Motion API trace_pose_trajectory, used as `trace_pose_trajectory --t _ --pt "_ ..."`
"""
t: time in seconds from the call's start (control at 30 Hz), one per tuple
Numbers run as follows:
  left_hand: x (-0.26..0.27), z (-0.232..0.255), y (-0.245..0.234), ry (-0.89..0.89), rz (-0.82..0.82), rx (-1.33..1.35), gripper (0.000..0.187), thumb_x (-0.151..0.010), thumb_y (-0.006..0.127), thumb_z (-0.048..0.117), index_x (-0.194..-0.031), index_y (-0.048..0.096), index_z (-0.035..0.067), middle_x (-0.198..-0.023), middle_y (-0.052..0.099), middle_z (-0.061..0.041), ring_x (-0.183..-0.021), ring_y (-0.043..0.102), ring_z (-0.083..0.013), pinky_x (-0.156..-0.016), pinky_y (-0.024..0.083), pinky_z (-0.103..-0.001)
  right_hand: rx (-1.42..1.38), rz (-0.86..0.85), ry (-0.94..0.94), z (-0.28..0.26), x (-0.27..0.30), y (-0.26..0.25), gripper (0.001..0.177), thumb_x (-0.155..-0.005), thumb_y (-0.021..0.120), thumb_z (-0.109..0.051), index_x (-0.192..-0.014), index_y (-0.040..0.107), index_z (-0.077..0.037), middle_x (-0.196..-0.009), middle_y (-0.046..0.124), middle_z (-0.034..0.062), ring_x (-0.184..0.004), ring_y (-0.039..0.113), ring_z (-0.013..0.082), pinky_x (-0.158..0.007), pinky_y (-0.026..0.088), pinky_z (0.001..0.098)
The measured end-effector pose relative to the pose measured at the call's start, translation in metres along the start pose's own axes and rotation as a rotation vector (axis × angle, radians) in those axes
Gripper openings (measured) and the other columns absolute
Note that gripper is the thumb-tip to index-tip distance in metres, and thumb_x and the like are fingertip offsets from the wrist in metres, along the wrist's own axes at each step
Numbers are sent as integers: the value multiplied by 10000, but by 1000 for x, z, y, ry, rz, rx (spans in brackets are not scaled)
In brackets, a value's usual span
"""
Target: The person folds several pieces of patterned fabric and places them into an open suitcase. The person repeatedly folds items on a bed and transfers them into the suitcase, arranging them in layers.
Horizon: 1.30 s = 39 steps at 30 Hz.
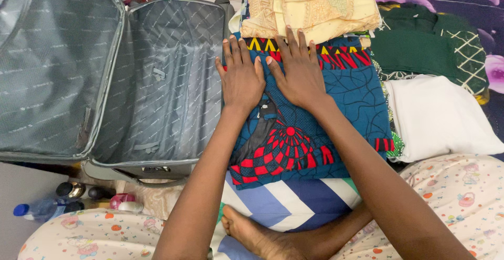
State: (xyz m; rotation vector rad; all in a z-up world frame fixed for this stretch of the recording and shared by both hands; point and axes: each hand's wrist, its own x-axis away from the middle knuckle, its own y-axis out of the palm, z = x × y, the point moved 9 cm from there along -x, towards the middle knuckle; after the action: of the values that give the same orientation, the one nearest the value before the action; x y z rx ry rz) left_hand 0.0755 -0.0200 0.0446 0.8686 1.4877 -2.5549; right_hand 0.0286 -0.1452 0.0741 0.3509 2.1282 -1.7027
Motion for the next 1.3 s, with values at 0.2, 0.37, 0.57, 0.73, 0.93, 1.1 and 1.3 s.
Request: trace_pose_trajectory --t 0.2,0.37,0.57,0.73,0.93,1.1,1.3 --pt "0 0 -2 5 26 7 664 -1044 438 367 -1520 362 -90 -1639 278 -259 -1554 163 -400 -1193 186 -660 2 -4 5 -1 0 0 677 -1065 409 -492 -1567 378 -39 -1666 258 221 -1539 193 433 -1224 146 597" --pt "1 0 -2 2 29 9 664 -1045 437 370 -1519 367 -90 -1638 282 -256 -1557 164 -395 -1190 190 -661 4 -4 5 -1 -1 0 670 -1068 410 -489 -1567 383 -43 -1661 260 223 -1541 185 433 -1221 143 600" --pt "1 1 -2 12 42 7 659 -1047 435 364 -1516 373 -95 -1637 288 -264 -1555 171 -398 -1186 195 -660 2 5 4 0 0 0 668 -1069 405 -491 -1562 393 -41 -1664 260 225 -1543 184 432 -1224 145 598" --pt "1 1 -2 15 50 2 661 -1039 442 368 -1506 382 -96 -1628 298 -267 -1547 183 -403 -1179 199 -662 1 14 -1 -1 0 0 670 -1065 408 -491 -1563 396 -42 -1661 260 223 -1539 187 433 -1218 146 599" --pt "0 2 -6 24 69 -3 665 -1033 445 368 -1503 387 -100 -1623 307 -268 -1542 200 -406 -1179 202 -656 4 20 0 -2 -2 -2 675 -1055 414 -498 -1550 402 -38 -1661 263 218 -1536 198 430 -1219 152 592" --pt "2 1 -4 18 66 10 657 -1033 441 362 -1502 389 -95 -1621 306 -267 -1540 206 -407 -1175 201 -654 21 30 -6 -1 0 -1 673 -1049 414 -495 -1547 403 -42 -1657 265 223 -1531 206 431 -1209 161 588" --pt "10 5 -11 39 71 15 644 -1031 444 351 -1493 393 -94 -1618 312 -271 -1537 210 -413 -1178 205 -638 29 33 4 -3 6 -4 677 -1039 414 -494 -1557 396 -60 -1638 296 218 -1512 237 425 -1208 159 585"
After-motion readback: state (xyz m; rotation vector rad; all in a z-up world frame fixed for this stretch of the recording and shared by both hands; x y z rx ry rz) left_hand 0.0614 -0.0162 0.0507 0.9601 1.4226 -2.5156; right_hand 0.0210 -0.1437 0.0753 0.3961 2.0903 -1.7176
